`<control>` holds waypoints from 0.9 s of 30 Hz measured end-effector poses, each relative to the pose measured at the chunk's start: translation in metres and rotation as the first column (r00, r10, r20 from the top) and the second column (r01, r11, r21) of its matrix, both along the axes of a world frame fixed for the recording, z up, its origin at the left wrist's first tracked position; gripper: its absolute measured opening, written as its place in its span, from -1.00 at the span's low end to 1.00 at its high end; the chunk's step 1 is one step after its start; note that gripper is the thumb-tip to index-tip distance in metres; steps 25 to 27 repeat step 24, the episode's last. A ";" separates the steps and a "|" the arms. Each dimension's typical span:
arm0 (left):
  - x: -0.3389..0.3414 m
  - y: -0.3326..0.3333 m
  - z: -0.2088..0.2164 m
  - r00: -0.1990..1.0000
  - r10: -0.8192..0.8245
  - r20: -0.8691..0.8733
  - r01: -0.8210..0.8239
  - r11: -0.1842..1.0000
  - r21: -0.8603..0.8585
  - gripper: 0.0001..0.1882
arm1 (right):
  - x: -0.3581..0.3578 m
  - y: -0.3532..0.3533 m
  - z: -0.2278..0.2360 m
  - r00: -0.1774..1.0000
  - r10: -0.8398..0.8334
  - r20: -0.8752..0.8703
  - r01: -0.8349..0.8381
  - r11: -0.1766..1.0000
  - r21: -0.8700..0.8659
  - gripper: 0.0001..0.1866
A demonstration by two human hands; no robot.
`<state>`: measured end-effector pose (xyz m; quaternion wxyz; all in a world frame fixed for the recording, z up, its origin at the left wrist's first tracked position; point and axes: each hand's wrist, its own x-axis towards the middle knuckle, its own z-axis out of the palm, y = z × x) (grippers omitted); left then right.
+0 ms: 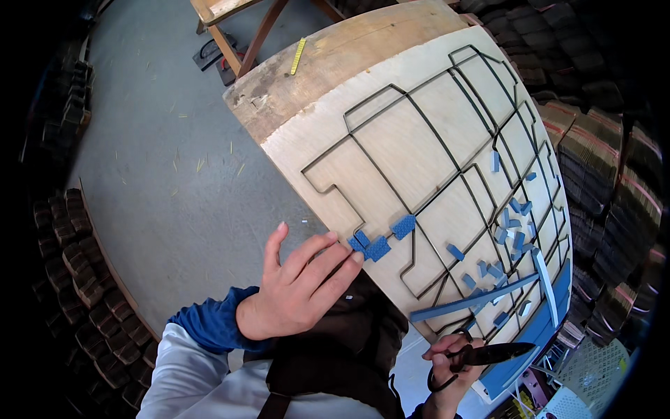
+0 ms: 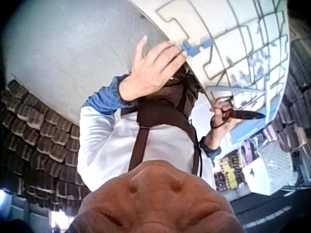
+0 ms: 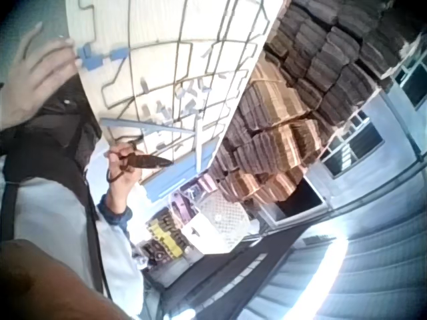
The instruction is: The person walks through a warehouse and places a wooden board on a table. They then use scissors to cut small blue pieces from a larger sheet and fit them into a pre-cut wooden puzzle board.
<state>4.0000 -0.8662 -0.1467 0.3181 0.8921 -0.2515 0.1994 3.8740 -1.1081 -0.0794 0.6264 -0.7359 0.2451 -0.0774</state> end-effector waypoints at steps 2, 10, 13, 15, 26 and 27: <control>0.002 0.004 0.003 1.000 -0.030 0.002 0.030 0.999 0.018 -0.74 | -0.003 0.000 -0.001 1.000 0.017 0.013 -0.017 0.999 0.029 -0.58; 0.033 0.006 0.028 0.971 -0.237 -0.027 0.238 0.966 0.100 -0.80 | -0.023 0.004 0.005 0.998 0.012 0.065 -0.026 0.976 0.214 -0.63; 0.041 0.004 0.037 0.961 -0.273 -0.049 0.278 0.952 0.130 -0.80 | -0.032 0.000 0.006 0.996 0.044 0.077 -0.060 0.975 0.216 -0.64; 0.044 0.002 0.038 0.958 -0.287 -0.026 0.287 0.944 0.164 -0.79 | -0.042 -0.007 0.006 0.994 0.059 0.097 -0.079 0.974 0.214 -0.63; 0.048 0.000 0.050 0.919 -0.395 -0.007 0.383 0.885 0.266 -0.83 | -0.088 -0.031 -0.004 0.979 -0.026 0.204 -0.034 0.958 0.286 -0.60; 0.048 0.000 0.050 0.919 -0.395 -0.007 0.383 0.885 0.266 -0.83 | -0.088 -0.031 -0.004 0.979 -0.026 0.204 -0.034 0.958 0.286 -0.60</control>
